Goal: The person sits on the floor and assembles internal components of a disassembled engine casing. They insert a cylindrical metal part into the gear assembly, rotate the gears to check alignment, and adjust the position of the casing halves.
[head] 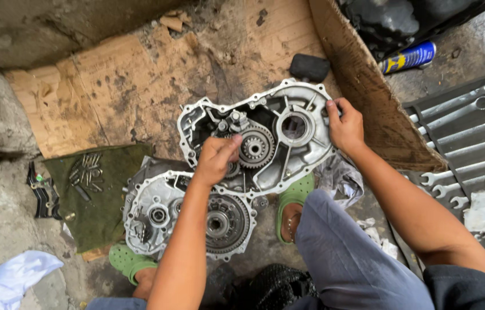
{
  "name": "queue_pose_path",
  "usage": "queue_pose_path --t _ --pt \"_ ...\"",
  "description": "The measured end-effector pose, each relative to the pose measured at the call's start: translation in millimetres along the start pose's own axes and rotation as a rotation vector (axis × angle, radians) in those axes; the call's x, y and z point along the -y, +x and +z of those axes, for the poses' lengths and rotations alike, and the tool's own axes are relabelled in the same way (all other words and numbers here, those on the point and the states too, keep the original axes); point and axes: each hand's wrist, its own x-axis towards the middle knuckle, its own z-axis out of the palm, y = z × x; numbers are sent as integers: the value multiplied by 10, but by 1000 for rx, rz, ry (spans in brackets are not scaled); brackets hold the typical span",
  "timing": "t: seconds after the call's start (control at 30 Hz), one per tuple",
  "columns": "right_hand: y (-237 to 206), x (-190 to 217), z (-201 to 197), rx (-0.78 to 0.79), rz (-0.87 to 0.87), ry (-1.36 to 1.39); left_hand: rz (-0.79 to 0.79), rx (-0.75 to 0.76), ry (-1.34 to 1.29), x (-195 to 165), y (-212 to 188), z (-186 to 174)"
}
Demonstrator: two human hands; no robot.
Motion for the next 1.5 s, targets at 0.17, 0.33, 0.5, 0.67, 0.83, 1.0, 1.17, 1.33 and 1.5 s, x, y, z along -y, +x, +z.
queue_pose_path --t 0.17,0.33,0.5,0.67,0.83,1.0,1.17,1.33,1.5 --pt "6 32 -43 31 70 -24 -97 186 20 -233 68 -66" --pt "-28 14 -11 12 15 37 358 -507 -125 -268 -294 677" --pt "-47 -4 31 -29 -61 -24 441 -673 -326 -44 -259 812" --pt "-33 -19 35 18 7 -32 303 -374 -216 50 -247 348" --pt "-39 -24 41 38 -28 -18 149 44 -2 -80 -193 -139" --pt "-44 -13 30 40 5 -40 6 309 -53 -94 -26 -326" --pt "-16 -26 16 30 -23 -8 -53 293 -59 -134 -3 -248" --pt "-24 -59 24 28 -52 34 284 -283 -64 -215 -335 304" --pt "-71 -24 22 27 -81 37 399 -645 -180 -117 -446 732"
